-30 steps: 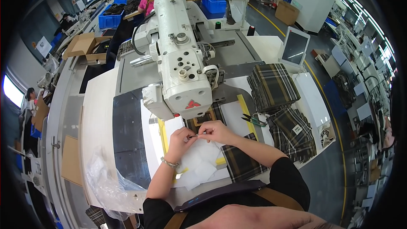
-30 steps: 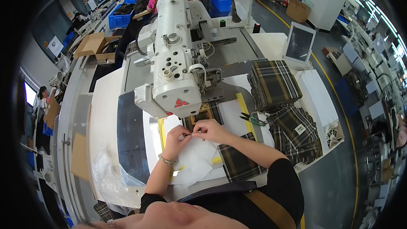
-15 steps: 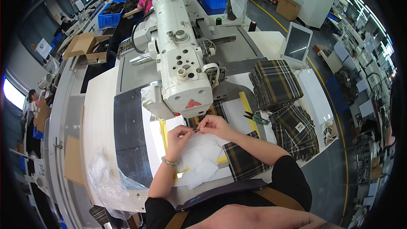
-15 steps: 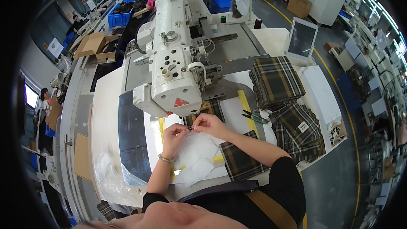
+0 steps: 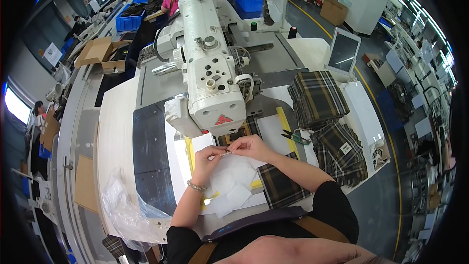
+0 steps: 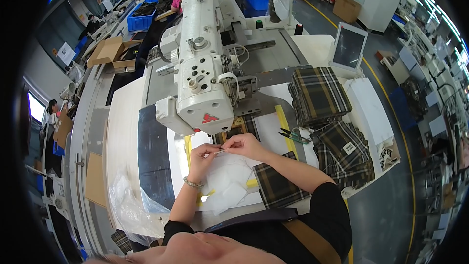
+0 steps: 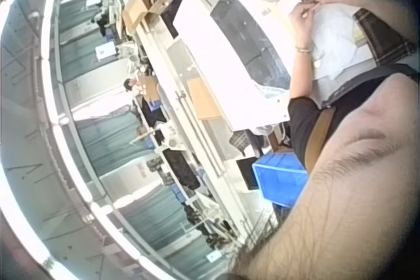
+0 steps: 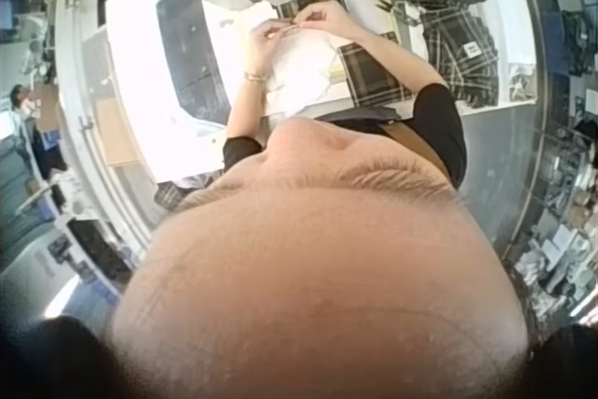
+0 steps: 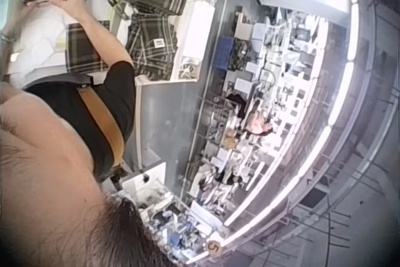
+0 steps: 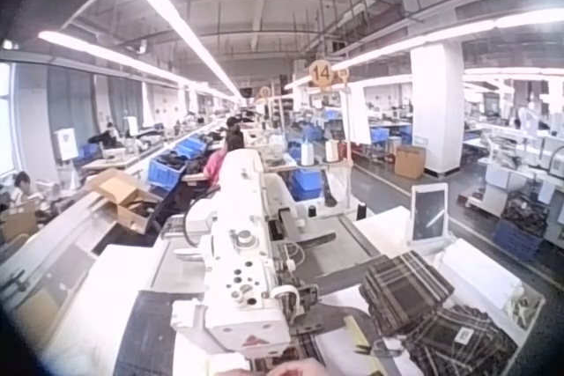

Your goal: Sewing labels onto plaid fabric pieces using an industrial sewing machine.

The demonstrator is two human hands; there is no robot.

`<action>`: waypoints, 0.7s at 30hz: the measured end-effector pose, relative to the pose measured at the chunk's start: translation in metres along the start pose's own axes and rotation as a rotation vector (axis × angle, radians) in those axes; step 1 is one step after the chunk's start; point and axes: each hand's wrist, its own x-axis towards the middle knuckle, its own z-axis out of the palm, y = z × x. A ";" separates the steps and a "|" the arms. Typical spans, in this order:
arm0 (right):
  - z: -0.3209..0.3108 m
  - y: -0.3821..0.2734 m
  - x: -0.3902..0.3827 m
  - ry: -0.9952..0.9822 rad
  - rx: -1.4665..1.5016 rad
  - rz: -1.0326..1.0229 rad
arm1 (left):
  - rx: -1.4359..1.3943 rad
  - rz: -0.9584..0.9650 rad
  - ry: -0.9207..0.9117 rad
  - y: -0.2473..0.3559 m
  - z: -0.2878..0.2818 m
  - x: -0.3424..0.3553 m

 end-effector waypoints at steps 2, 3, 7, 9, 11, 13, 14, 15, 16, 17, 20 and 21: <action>0.000 -0.004 -0.001 0.028 0.027 -0.020 | 0.077 0.090 -0.008 0.006 0.000 0.002; -0.002 -0.005 0.000 0.027 0.025 -0.023 | 0.153 0.177 -0.019 0.010 -0.001 0.003; -0.013 -0.014 0.003 0.026 -0.112 -0.122 | 0.248 0.233 -0.027 0.027 0.005 0.008; -0.017 -0.022 0.005 0.003 -0.192 -0.152 | 0.428 0.393 -0.087 0.031 0.007 0.011; -0.023 -0.029 0.005 0.001 -0.356 -0.185 | 0.518 0.497 -0.083 0.035 0.012 0.019; -0.024 -0.037 0.002 -0.016 -0.426 -0.197 | 0.612 0.594 -0.078 0.034 0.015 0.020; -0.025 -0.039 0.002 -0.012 -0.501 -0.211 | 0.619 0.606 -0.076 0.030 0.018 0.021; -0.027 -0.038 0.001 -0.026 -0.499 -0.210 | 0.625 0.618 -0.075 0.026 0.019 0.022; -0.027 -0.036 0.001 -0.023 -0.564 -0.231 | 0.628 0.608 -0.065 0.022 0.019 0.021; -0.028 -0.034 0.000 -0.014 -0.628 -0.250 | 0.646 0.627 -0.072 0.020 0.020 0.022; -0.033 -0.024 0.001 -0.003 -0.662 -0.284 | 0.675 0.630 -0.091 0.014 0.019 0.024; -0.033 -0.022 0.002 0.001 -0.656 -0.270 | 0.688 0.625 -0.103 0.013 0.019 0.025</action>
